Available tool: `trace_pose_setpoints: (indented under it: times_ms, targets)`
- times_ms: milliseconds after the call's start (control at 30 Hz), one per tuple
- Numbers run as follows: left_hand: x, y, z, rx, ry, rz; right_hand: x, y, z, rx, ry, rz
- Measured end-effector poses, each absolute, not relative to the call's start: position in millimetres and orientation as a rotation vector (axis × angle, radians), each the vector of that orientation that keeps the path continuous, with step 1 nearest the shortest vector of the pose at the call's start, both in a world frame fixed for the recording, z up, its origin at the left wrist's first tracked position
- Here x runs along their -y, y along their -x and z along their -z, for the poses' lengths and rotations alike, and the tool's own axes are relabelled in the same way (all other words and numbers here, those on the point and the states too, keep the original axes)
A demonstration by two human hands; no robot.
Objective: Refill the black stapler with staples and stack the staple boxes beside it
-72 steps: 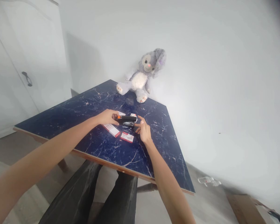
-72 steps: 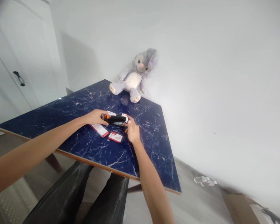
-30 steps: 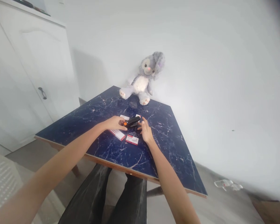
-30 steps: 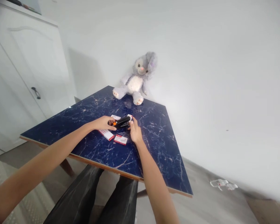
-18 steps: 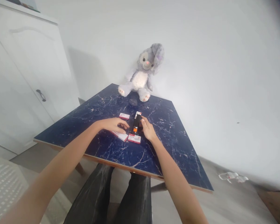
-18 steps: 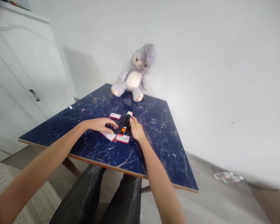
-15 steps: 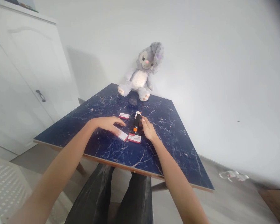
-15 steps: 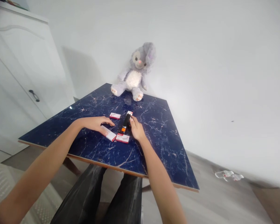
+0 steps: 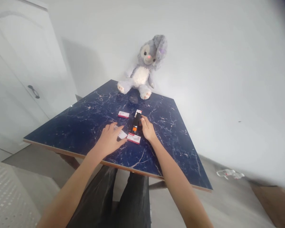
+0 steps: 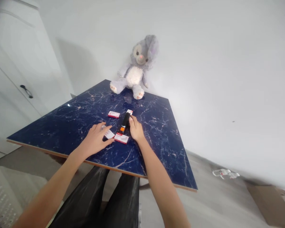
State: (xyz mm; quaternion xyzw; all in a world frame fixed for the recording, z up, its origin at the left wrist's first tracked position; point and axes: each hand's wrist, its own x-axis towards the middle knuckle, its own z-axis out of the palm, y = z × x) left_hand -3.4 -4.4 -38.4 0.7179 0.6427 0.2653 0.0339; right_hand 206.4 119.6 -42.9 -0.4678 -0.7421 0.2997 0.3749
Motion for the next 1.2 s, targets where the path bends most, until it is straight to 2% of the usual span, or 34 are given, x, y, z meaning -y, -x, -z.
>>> trace_pose_setpoints:
  times_ms: [200,333,500,1000,1200]
  targets:
    - [11.4,0.7,24.9,-1.826,-2.07,-1.114,-118.5,-207.5,44.0,1.897,1.189,-0.741]
    - [14.0,2.4,19.5,-1.562,-1.587,-1.349,-120.1,-206.8,43.1,1.902,1.187,-0.749]
    - [13.9,16.1,27.0,-1.155,-0.975,-1.471,-122.2,-205.5,43.3,1.904,1.187,-0.733]
    - [23.4,23.8,14.3,-0.8,-0.492,-1.5,-119.5,-208.1,41.6,1.979,1.174,-0.723]
    - [22.7,22.9,16.0,-0.814,-0.487,-1.5,-118.6,-209.1,40.2,1.995,1.152,-0.699]
